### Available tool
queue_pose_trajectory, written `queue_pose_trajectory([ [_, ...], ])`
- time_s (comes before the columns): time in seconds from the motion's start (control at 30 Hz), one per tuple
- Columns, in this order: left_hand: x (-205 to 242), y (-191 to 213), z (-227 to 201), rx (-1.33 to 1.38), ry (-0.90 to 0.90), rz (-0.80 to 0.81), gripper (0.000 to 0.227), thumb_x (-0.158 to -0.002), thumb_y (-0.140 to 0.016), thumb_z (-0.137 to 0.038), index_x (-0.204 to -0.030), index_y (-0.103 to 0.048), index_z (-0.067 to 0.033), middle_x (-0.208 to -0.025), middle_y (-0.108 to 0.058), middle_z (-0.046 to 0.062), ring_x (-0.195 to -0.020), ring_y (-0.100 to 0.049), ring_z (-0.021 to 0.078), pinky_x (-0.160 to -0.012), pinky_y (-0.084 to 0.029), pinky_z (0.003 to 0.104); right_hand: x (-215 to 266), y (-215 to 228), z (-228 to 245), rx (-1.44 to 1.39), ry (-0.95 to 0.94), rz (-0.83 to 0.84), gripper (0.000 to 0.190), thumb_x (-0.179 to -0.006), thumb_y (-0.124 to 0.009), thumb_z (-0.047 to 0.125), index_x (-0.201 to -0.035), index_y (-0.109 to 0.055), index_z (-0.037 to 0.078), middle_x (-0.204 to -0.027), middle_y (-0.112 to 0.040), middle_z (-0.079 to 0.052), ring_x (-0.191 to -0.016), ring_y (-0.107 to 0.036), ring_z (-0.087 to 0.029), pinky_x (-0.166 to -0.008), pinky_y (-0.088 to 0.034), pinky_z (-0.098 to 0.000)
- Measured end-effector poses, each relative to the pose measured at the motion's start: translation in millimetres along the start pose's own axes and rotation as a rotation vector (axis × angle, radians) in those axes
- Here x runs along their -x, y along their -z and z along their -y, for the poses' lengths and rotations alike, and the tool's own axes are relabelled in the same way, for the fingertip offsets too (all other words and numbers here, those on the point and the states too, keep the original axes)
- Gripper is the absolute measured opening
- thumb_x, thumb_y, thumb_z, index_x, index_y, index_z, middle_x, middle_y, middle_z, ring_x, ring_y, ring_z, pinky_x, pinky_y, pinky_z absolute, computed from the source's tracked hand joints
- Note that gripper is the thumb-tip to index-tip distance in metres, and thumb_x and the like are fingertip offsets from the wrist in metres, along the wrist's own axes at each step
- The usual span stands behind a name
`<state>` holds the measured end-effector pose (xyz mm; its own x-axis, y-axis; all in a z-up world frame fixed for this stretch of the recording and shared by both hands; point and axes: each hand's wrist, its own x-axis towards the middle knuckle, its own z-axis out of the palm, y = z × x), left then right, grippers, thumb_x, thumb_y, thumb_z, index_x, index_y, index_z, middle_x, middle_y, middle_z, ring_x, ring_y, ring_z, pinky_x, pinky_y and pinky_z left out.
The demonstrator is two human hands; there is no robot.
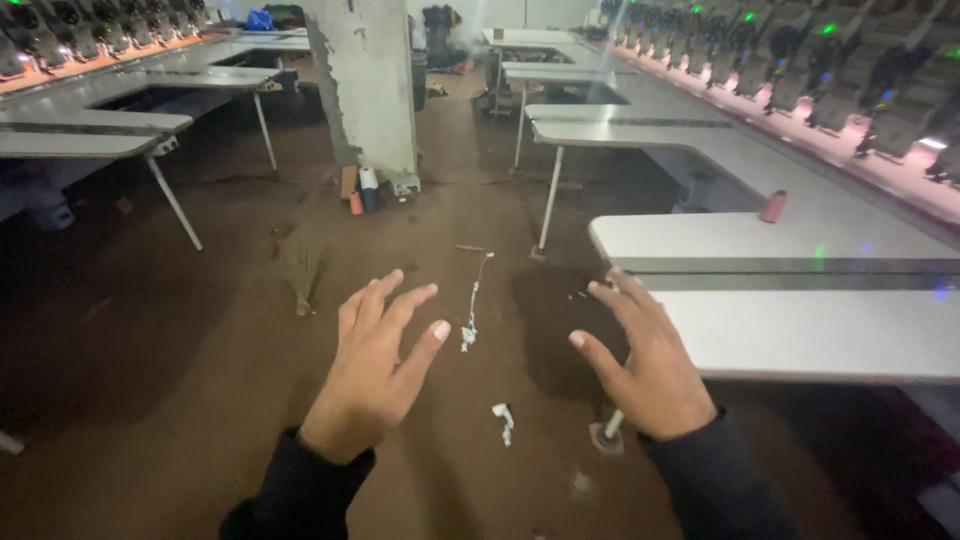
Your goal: The person operates a multi-head embroidery machine, threading needles and adjusting the fabric. They walk to a nearby table to pick up spools of thread and review printed documents and a notebook before returning to the machine to continue the embroidery process.
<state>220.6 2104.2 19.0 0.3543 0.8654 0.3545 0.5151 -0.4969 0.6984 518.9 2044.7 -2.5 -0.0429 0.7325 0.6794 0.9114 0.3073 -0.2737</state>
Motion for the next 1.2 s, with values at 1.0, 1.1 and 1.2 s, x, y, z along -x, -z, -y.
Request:
queue_pose_trajectory([
  [1.0, -919, -63, 315, -0.068, -0.422, 0.054, 0.068, -0.099, -0.05, -0.049, -0.155, -0.035, -0.0117, -0.17, -0.012, 0.019, -0.158, -0.002, 0.0347, -0.119, -0.012, 0.052, -683, -378, -449, 0.25, -0.327, 0.165, 0.075, -0.094, -0.055, 0.054, -0.155, -0.037, 0.013, -0.169, -0.027, -0.009, -0.159, -0.014, -0.031, -0.123, -0.009, -0.057],
  [1.1, -1014, -80, 356, -0.18, -0.72, -0.153, 0.066, -0.097, -0.061, -0.04, -0.15, -0.042, -0.0049, -0.162, -0.032, 0.025, -0.151, -0.025, 0.0431, -0.121, -0.022, 0.049, -743, -408, -494, 0.309, -0.277, 0.124, 0.074, -0.095, -0.058, 0.051, -0.155, -0.039, 0.011, -0.167, -0.03, -0.014, -0.157, -0.018, -0.035, -0.122, -0.013, -0.0568],
  [1.2, -1098, -87, 380, -0.077, -0.431, 0.099, 0.07, -0.095, -0.055, -0.046, -0.154, -0.037, -0.013, -0.17, -0.017, 0.016, -0.158, -0.006, 0.0348, -0.121, -0.011, 0.051, -798, -438, -535, 0.391, -0.178, 0.104, 0.069, -0.097, -0.056, 0.049, -0.152, -0.042, 0.008, -0.162, -0.037, -0.021, -0.153, -0.027, -0.041, -0.119, -0.021, -0.0548],
])
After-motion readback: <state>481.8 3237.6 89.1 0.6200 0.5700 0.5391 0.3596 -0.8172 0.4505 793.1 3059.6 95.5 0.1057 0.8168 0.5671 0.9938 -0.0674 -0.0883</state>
